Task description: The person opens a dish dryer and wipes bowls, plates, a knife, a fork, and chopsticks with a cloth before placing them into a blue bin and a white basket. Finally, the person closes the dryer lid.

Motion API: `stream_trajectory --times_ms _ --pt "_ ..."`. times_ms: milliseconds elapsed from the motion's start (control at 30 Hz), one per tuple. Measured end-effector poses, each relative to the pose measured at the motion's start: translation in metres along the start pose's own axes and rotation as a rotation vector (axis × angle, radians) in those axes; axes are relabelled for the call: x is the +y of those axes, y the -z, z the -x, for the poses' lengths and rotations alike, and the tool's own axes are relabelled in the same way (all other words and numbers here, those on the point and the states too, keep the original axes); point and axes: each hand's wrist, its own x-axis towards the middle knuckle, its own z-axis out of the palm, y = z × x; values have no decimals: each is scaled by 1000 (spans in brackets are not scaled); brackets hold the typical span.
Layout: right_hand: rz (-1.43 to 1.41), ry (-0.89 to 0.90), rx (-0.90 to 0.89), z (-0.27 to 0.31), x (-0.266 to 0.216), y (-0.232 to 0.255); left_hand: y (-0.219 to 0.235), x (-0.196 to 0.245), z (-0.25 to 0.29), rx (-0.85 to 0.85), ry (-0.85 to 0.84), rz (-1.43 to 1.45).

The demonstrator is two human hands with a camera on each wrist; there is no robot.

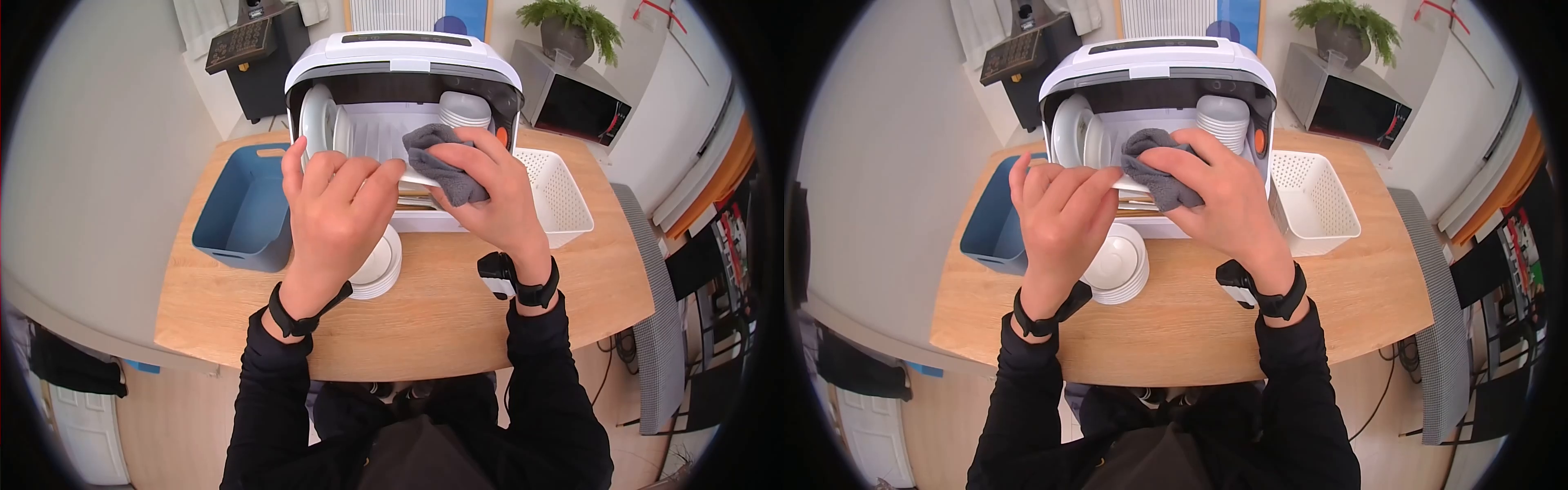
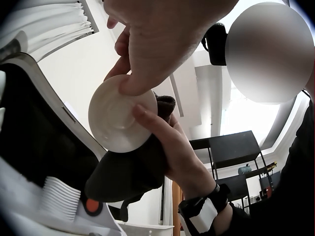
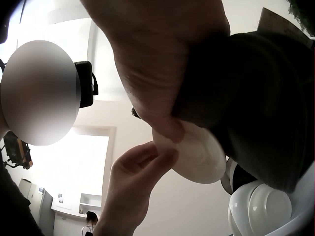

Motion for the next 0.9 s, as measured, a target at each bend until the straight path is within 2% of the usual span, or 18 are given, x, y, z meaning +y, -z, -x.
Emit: stream_trajectory --times_ms 100,200,300,400,500,600,700,800,900 --pt "-108 -14 102 -1 -5 -3 1 -2 -3 31 76 89" --pt "-96 -2 242 0 -2 -12 8 -1 -8 -3 211 204" --pt "-293 -106 290 3 -3 -21 3 -4 -6 -49 193 218" --pt "-173 -55 230 1 -2 -18 -1 -6 1 -93 219 268" --pt "35 -34 88 2 -11 -14 0 -5 3 -183 48 -67" --pt "180 21 114 3 -15 -23 -6 -5 6 -152 -14 -129" --pt "98 -2 82 3 -12 -16 2 -6 -2 -168 63 -36" --pt "-67 -6 269 4 -4 -19 10 -1 -10 -142 305 283" --pt "-127 1 254 4 -7 -18 5 -7 1 -217 338 374"
